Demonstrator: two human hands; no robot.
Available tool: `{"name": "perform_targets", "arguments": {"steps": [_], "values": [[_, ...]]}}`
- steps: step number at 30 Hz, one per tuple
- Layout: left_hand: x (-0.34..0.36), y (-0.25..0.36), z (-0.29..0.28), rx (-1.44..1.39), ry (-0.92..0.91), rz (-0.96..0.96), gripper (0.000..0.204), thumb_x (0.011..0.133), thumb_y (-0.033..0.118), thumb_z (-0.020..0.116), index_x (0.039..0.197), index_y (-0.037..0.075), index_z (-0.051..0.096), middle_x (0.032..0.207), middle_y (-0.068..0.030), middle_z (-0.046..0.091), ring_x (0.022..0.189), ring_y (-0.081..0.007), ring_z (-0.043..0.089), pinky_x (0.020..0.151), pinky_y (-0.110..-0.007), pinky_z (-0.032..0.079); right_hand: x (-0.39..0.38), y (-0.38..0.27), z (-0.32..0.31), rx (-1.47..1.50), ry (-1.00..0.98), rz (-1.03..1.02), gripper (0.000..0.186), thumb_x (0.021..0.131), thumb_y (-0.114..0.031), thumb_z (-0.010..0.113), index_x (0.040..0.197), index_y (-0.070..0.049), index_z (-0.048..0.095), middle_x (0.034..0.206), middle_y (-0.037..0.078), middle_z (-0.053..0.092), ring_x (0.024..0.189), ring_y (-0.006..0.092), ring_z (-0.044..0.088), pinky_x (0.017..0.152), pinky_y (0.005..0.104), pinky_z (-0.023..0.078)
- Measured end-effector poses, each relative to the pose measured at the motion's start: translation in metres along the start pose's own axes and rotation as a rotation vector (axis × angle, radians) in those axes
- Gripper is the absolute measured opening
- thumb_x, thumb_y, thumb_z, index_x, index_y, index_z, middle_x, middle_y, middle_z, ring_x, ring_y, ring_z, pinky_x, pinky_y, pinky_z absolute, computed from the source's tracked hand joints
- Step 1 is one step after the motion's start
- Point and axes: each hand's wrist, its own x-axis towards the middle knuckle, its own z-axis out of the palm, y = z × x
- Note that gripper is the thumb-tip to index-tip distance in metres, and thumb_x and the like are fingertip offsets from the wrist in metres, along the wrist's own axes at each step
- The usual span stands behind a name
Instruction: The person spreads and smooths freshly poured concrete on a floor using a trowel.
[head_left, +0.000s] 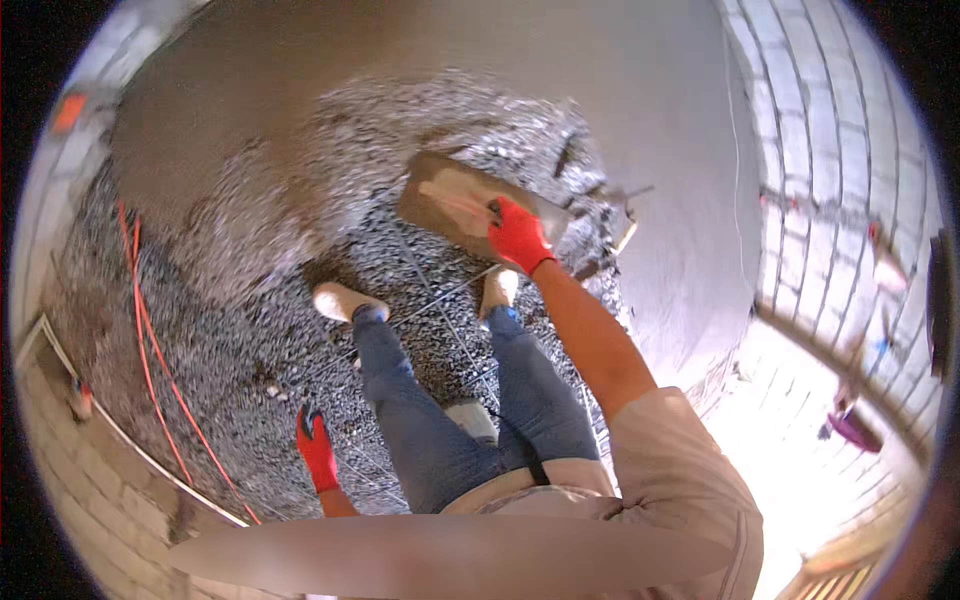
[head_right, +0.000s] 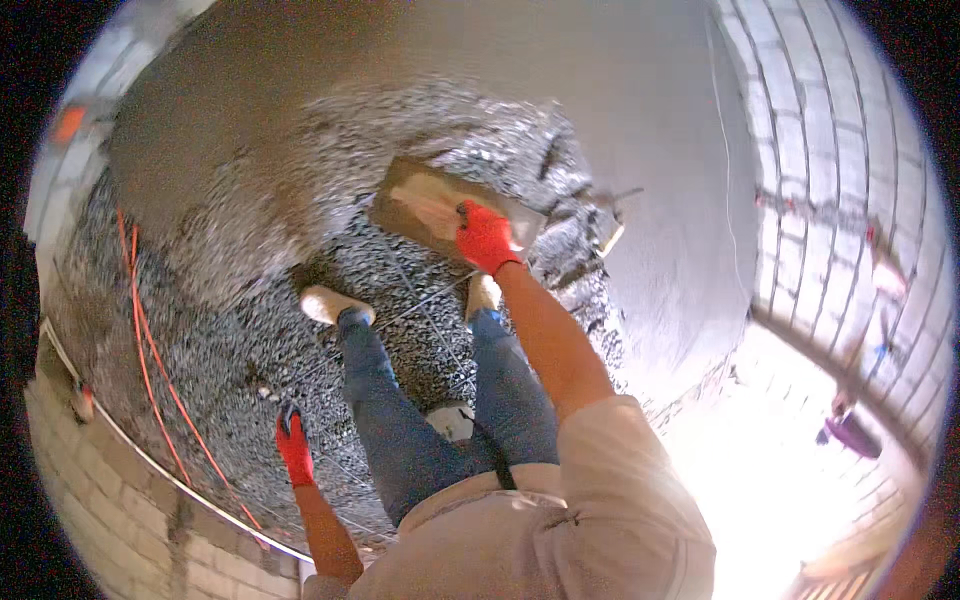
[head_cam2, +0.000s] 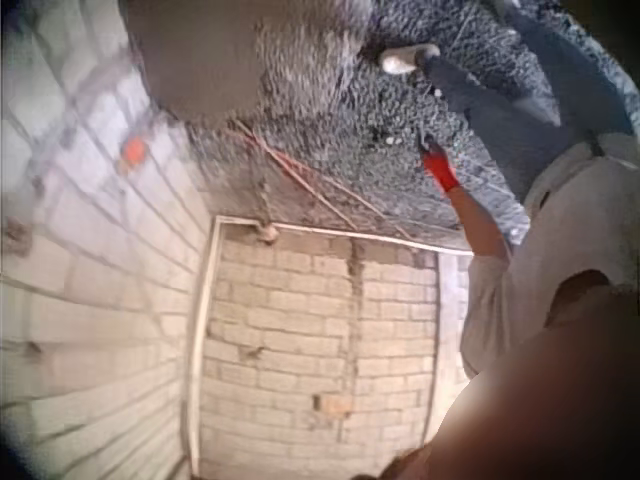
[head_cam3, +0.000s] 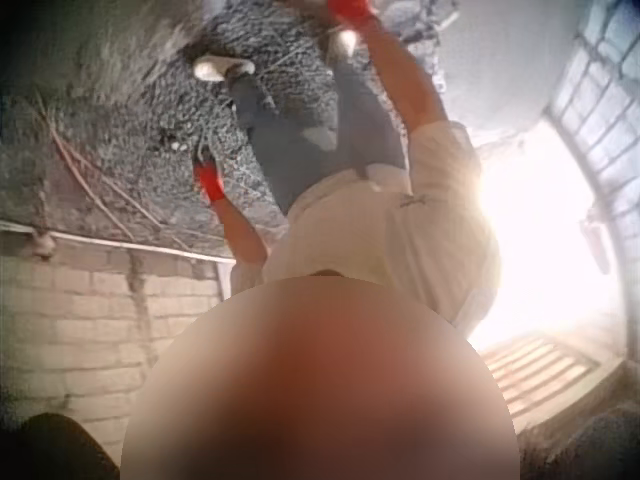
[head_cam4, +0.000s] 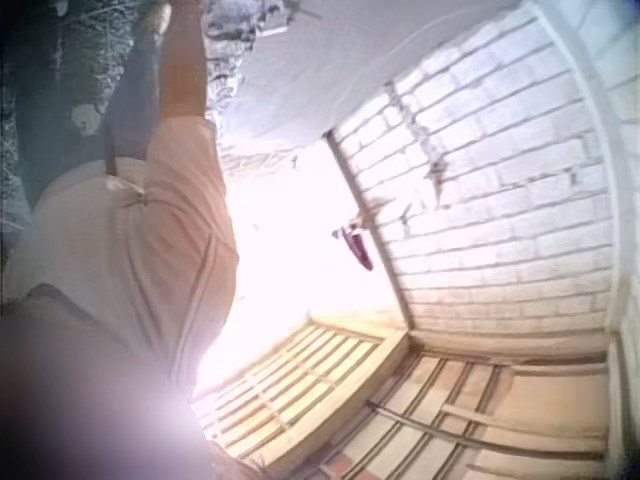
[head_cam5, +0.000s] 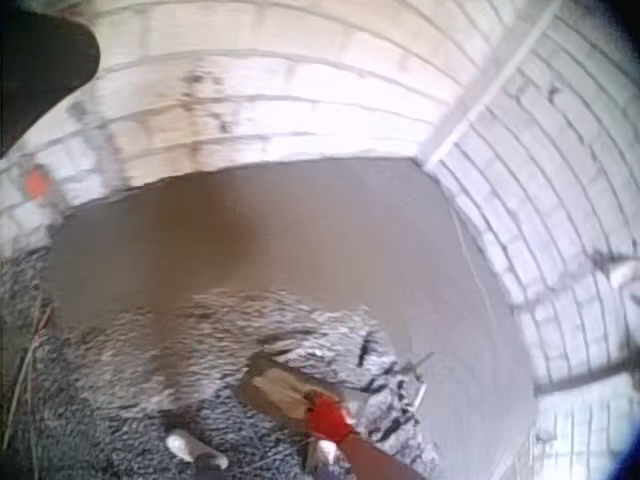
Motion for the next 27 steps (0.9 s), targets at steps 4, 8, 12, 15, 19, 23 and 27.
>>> {"name": "perform_targets", "arguments": {"steps": [4,8,12,15,19,23,27], "values": [[-0.037,-0.05,-0.007,0.54,-0.133,-0.042,0.049,0.089,0.025,0.058,0.129,-0.001,0.047,0.12,-0.0154,0.058,0.108,-0.0256,0.056,0.092,-0.033,0.042,-0.026,0.101,0.022,0.068,0.02,0.165,0.03,0.074,-0.016,0.056,0.104,-0.01,0.058,0.099,0.017,0.064,0.095,0.0357,0.06,0.079,0.0464,0.047],[-0.043,-0.024,-0.003,0.192,-0.248,-0.411,0.041,0.09,0.018,0.056,0.129,0.006,0.049,0.108,-0.0062,0.061,0.082,-0.0137,0.058,0.071,-0.026,0.047,-0.063,0.192,0.054,0.07,0.002,0.294,0.033,0.074,-0.017,0.057,0.106,-0.011,0.058,0.1,0.015,0.064,0.097,0.0355,0.059,0.081,0.0476,0.045],[-0.023,0.028,0.009,0.361,-0.258,-0.332,0.037,0.091,0.016,0.054,0.127,0.01,0.05,0.104,-0.0019,0.061,0.072,-0.0088,0.053,0.063,-0.023,0.044,-0.107,0.265,0.076,0.183,0.027,0.403,0.036,0.074,-0.018,0.058,0.11,-0.013,0.056,0.108,0.014,0.061,0.102,0.0333,0.058,0.085,0.0495,0.041],[-0.004,0.067,0.032,0.315,-0.298,-0.295,0.038,0.091,0.018,0.054,0.127,0.009,0.05,0.104,-0.0026,0.061,0.072,-0.0095,0.054,0.063,-0.023,0.044,-0.136,0.326,0.093,0.231,0.066,0.526,0.037,0.076,-0.018,0.057,0.112,-0.015,0.057,0.108,0.014,0.062,0.103,0.0332,0.057,0.086,0.0489,0.041],[-0.001,0.117,0.082,0.492,-0.264,-0.203,0.04,0.091,0.021,0.055,0.127,0.005,0.049,0.101,-0.0037,0.06,0.073,-0.0101,0.055,0.064,-0.024,0.045,-0.168,0.415,0.112,0.224,0.053,0.767,0.033,0.077,-0.016,0.056,0.109,-0.018,0.059,0.104,0.011,0.064,0.102,0.0323,0.058,0.088,0.0482,0.041],[0.002,0.134,0.081,0.56,-0.279,-0.176,0.042,0.09,0.021,0.054,0.128,0.003,0.049,0.101,-0.006,0.061,0.077,-0.0122,0.057,0.067,-0.026,0.047,-0.195,0.495,0.129,0.134,0.12,0.905,0.032,0.077,-0.016,0.055,0.109,-0.019,0.06,0.106,0.01,0.064,0.103,0.0318,0.058,0.088,0.0492,0.04],[-0.001,0.15,0.106,0.686,-0.221,-0.179,0.04,0.089,0.022,0.056,0.124,0.002,0.051,0.099,-0.0064,0.061,0.075,-0.0115,0.056,0.065,-0.026,0.046,-0.233,0.543,0.124,0.193,0.197,1.046,0.032,0.076,-0.016,0.054,0.108,-0.016,0.061,0.104,0.012,0.064,0.101,0.0324,0.058,0.087,0.0459,0.043]]}}
